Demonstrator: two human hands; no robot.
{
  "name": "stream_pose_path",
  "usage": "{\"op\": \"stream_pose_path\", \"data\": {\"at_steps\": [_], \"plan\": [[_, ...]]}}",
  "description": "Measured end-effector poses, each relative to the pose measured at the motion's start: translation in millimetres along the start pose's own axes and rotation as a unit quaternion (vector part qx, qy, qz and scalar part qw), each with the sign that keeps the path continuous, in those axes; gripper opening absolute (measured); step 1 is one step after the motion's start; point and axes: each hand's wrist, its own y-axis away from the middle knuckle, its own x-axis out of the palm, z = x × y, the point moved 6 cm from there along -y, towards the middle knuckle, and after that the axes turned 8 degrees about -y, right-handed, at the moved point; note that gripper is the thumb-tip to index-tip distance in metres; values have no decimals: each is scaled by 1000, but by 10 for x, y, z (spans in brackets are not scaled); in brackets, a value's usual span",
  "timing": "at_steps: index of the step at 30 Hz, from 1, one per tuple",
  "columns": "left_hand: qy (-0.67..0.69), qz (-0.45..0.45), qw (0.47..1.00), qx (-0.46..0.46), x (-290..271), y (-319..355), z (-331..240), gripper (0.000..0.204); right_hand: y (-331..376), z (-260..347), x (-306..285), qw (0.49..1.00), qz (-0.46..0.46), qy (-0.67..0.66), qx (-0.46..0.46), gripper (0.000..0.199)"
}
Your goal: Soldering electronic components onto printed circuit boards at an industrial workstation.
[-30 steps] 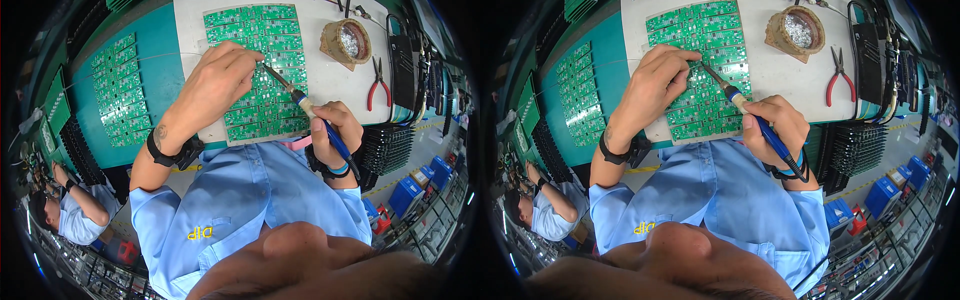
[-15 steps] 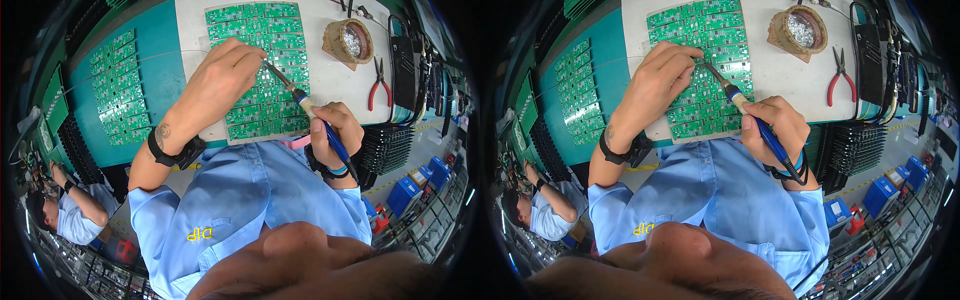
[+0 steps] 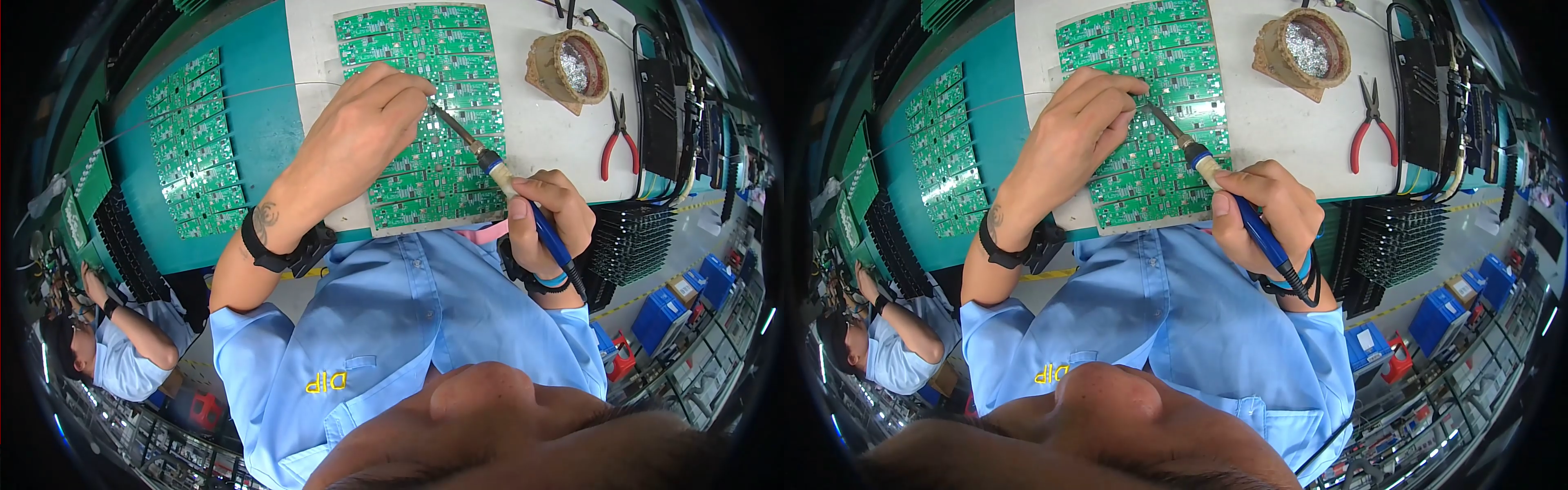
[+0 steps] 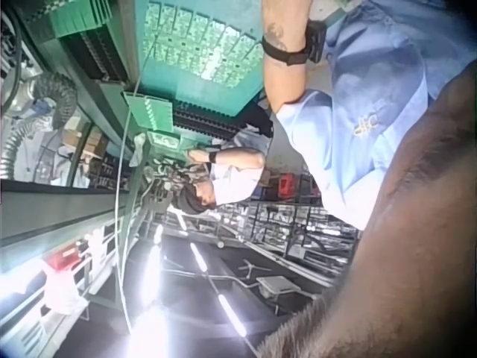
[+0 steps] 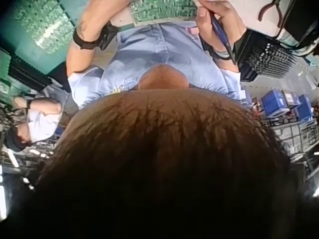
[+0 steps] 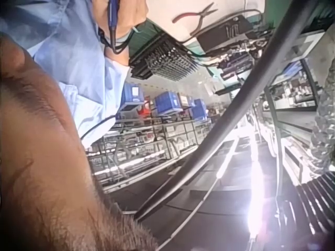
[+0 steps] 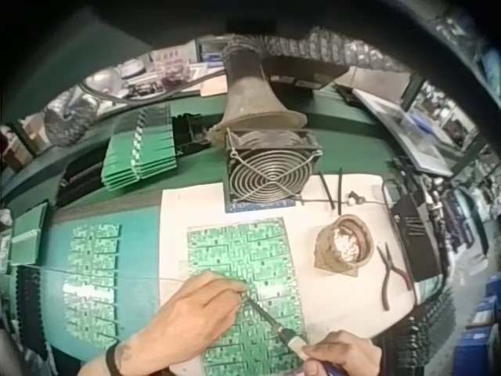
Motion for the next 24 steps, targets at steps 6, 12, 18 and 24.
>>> {"op": "stream_pose_path", "data": {"at_steps": [6,12,18,24], "plan": [[-2,-1,1000,1,6,8,-2,24,9,-2,-9,1000,-3,-2,4,14],[5,-11,1000,4,-15,12,-3,23,60,12,-132,1000,-27,-3,-3,14],[-30,-77,997,2,-156,19,-5,22,225,-220,-426,986,-153,51,49,21],[-17,-79,996,-49,-158,58,19,20,137,-247,-489,980,-159,110,52,30]]}}
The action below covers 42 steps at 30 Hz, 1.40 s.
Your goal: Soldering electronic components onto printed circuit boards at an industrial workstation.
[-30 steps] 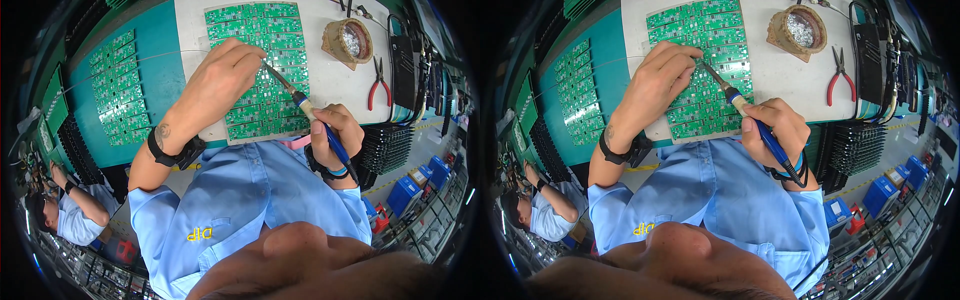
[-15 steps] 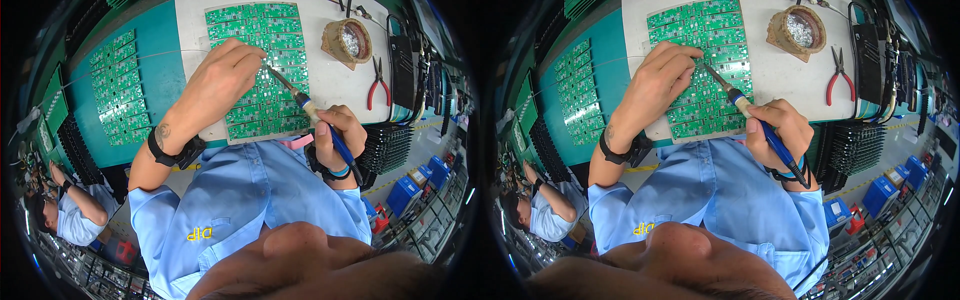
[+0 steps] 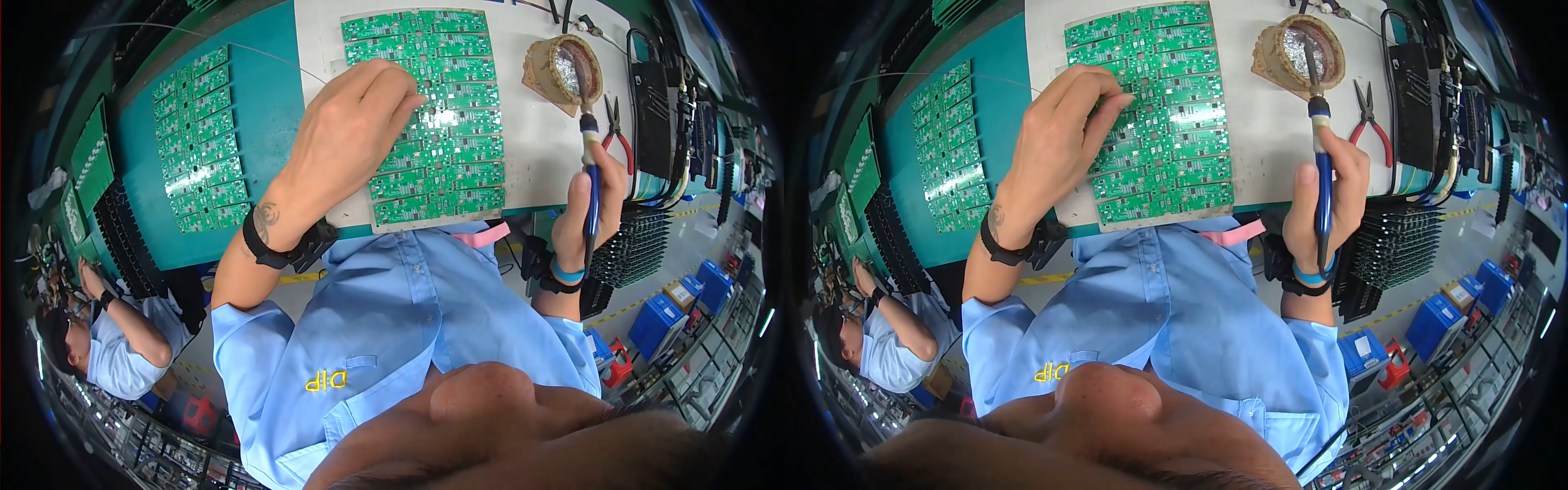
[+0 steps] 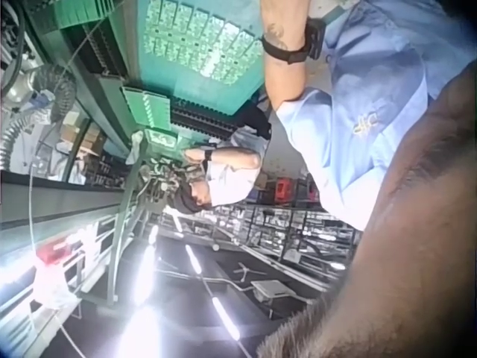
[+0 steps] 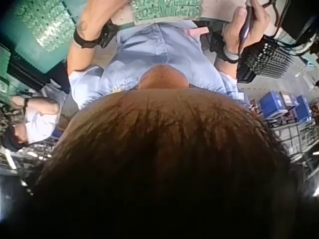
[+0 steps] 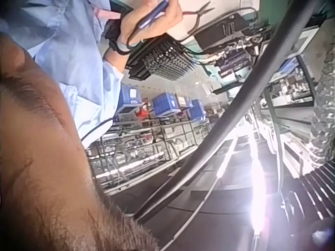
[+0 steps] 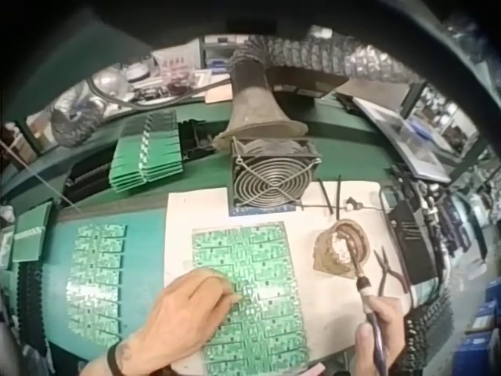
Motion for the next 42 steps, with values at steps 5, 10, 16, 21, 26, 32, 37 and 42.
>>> {"op": "stream_pose_path", "data": {"at_steps": [5,10,16,21,26,32,37,42], "plan": [[34,6,997,-72,-67,-30,-26,16,2,144,101,992,56,-104,-53,31],[-53,8,998,-18,-152,-91,-101,12,-39,221,278,974,129,-180,-42,29],[-120,48,992,3,-116,-159,-49,11,-55,270,339,973,133,-177,-59,25],[-56,13,998,-11,-24,-107,64,13,-22,239,406,972,148,-179,-37,22],[-52,17,998,7,11,-92,71,16,-44,247,432,972,152,-178,-32,19],[-47,42,998,18,42,-98,47,21,-64,251,470,972,162,-166,-36,17],[-56,52,997,20,62,-102,45,25,-45,220,482,973,156,-169,-33,17],[-65,62,996,17,73,-103,48,24,-25,212,508,971,158,-178,-28,19]]}}
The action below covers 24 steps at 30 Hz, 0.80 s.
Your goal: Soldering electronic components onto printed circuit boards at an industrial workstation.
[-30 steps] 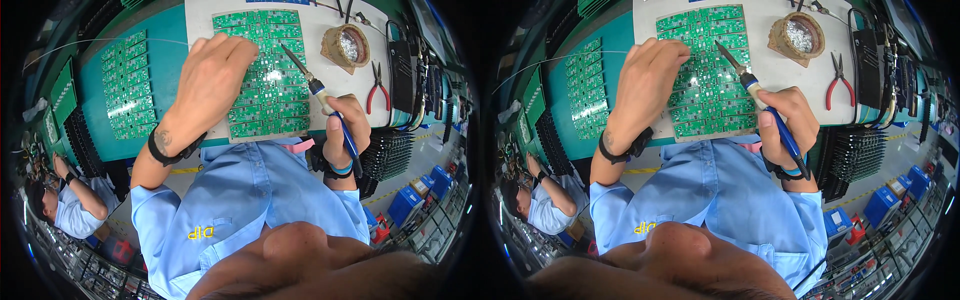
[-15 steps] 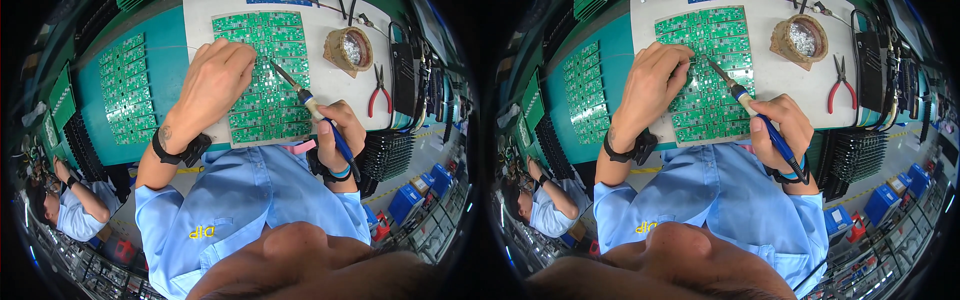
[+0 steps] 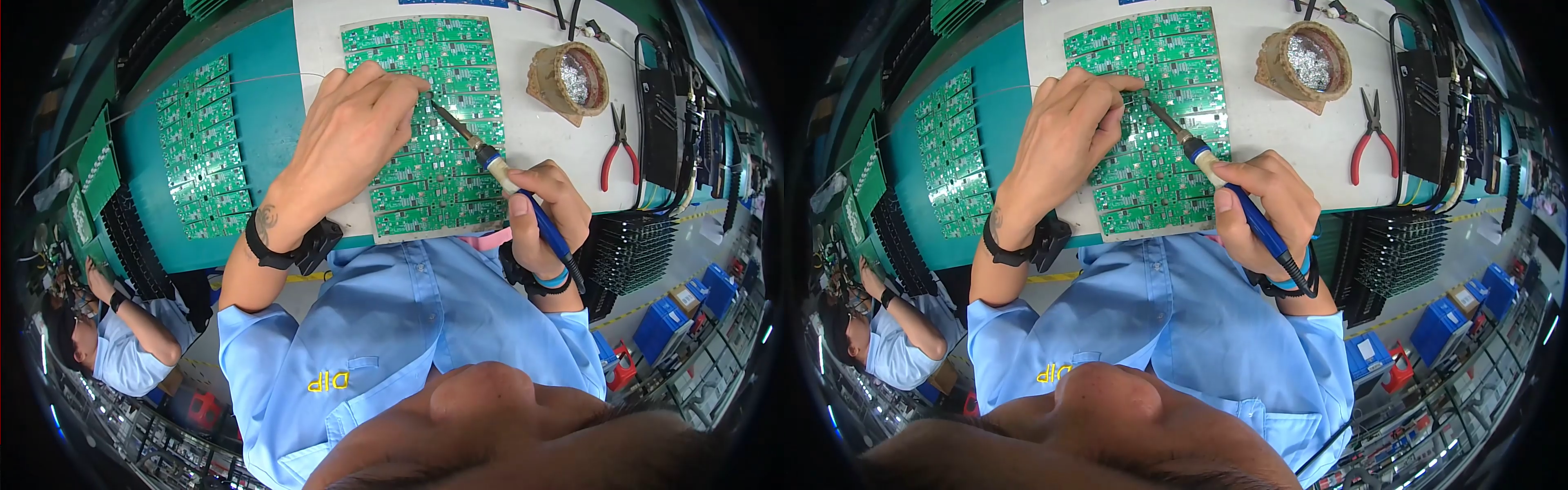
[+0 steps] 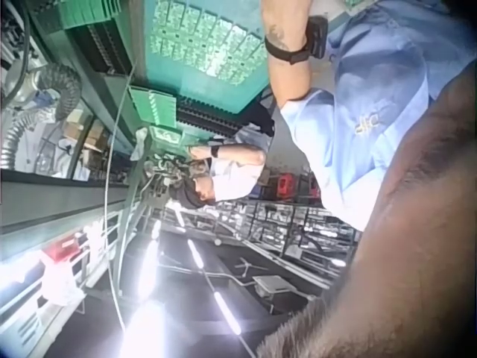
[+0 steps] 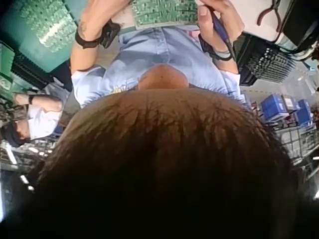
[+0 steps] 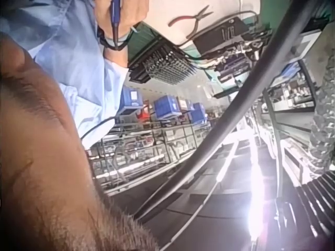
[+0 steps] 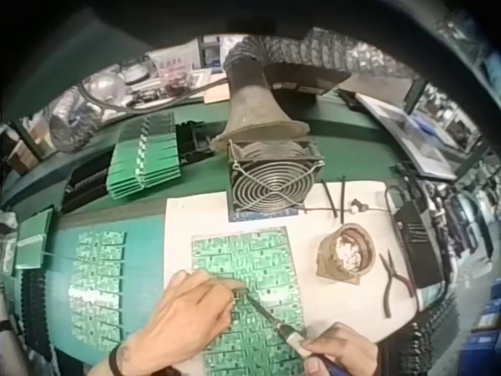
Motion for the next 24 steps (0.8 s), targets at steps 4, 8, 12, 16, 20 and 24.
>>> {"op": "stream_pose_path", "data": {"at_steps": [4,8,12,16,20,24], "plan": [[1,6,1000,-1,3,-6,-4,23,-12,-1,14,1000,1,1,3,19],[-5,8,1000,-3,2,-5,-6,22,-40,4,19,1000,4,7,-4,18],[3,27,1000,-13,3,-8,-10,15,-64,22,25,1000,6,10,-15,22],[2,10,1000,10,16,7,-12,20,-77,44,29,1000,10,14,-19,22],[4,20,1000,11,27,10,-9,21,-81,46,25,1000,14,18,-15,22],[3,11,1000,17,44,6,-10,21,-91,51,28,1000,15,19,-18,22]]}}
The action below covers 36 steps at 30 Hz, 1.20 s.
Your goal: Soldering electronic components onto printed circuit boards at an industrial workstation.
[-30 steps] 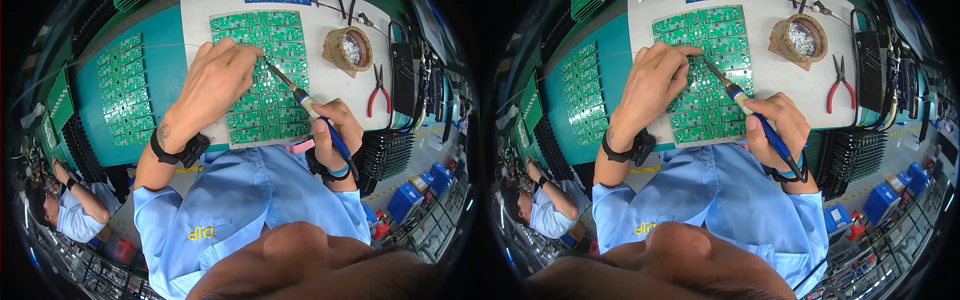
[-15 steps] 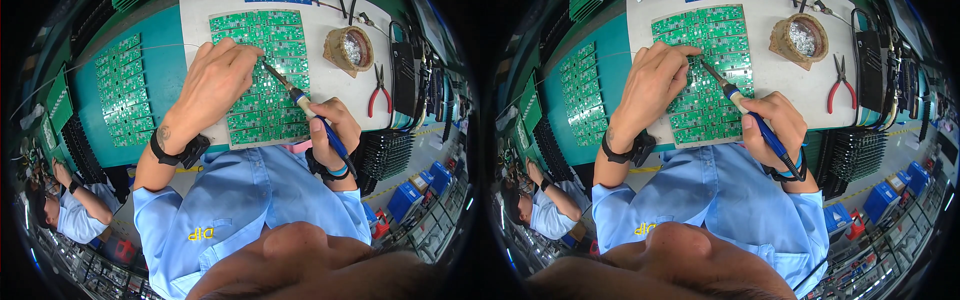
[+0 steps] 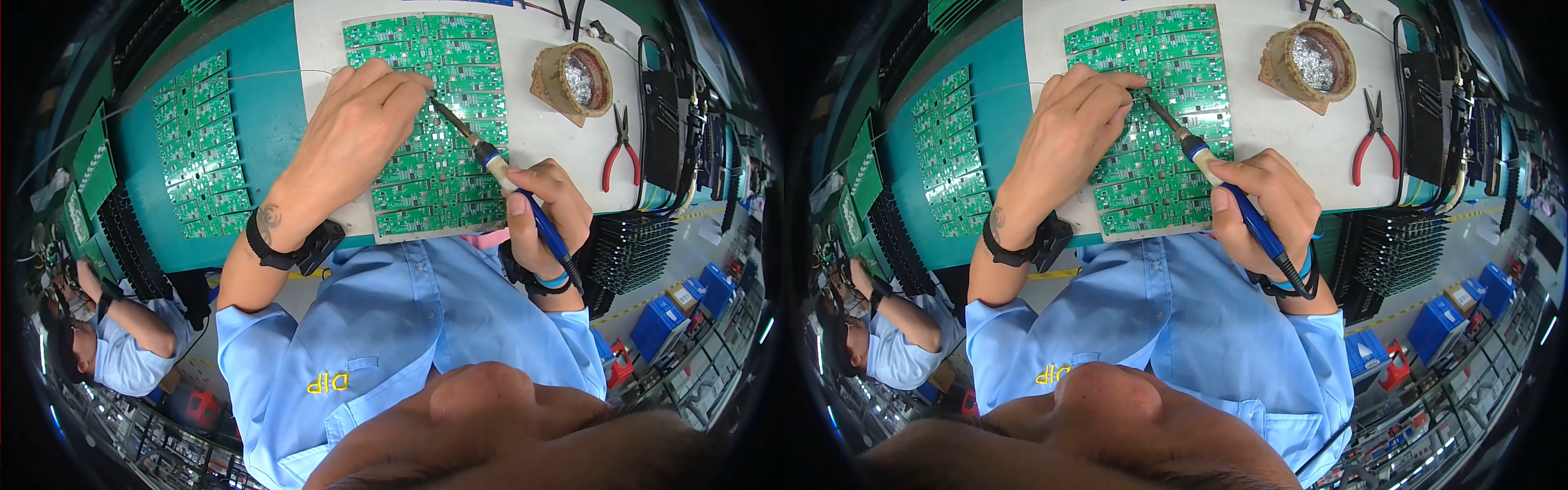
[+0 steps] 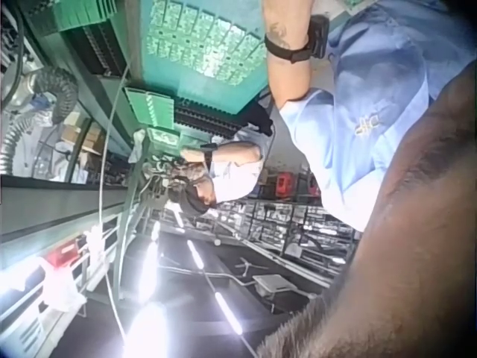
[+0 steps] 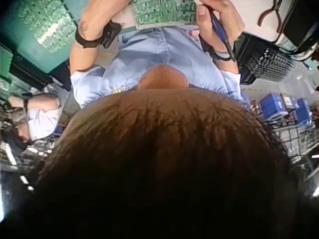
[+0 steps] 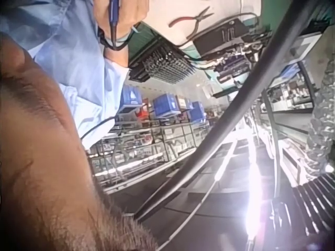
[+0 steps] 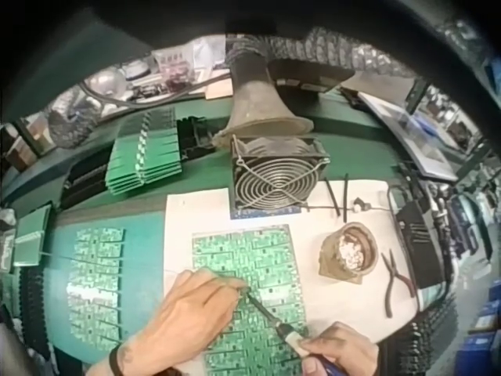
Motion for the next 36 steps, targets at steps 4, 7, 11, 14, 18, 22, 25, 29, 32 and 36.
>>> {"op": "stream_pose_path", "data": {"at_steps": [4,7,11,14,18,22,25,29,32,36], "plan": [[3,2,1000,1,1,5,-9,21,-11,7,8,1000,1,3,-4,22],[7,2,1000,2,0,10,-11,21,-9,15,8,1000,5,5,-2,21],[11,4,1000,1,-2,14,-10,21,0,35,-3,1000,8,-2,4,21],[14,3,1000,2,-2,20,-12,21,-6,55,-8,1000,12,7,6,20],[18,0,1000,4,-1,19,-7,21,-25,61,-7,1000,11,12,13,20],[21,-9,1000,1,-6,16,-8,18,-29,62,-8,1000,10,11,17,19],[28,-23,999,-6,-16,16,-4,15,-40,74,-7,1000,11,13,21,19],[29,-16,999,-10,-15,10,-1,15,-51,91,-25,999,14,15,28,18],[23,-24,999,0,-42,-3,-12,16,-23,97,-66,999,9,15,35,17],[26,-79,996,-18,-85,4,89,15,88,89,-207,998,-19,17,54,22]]}}
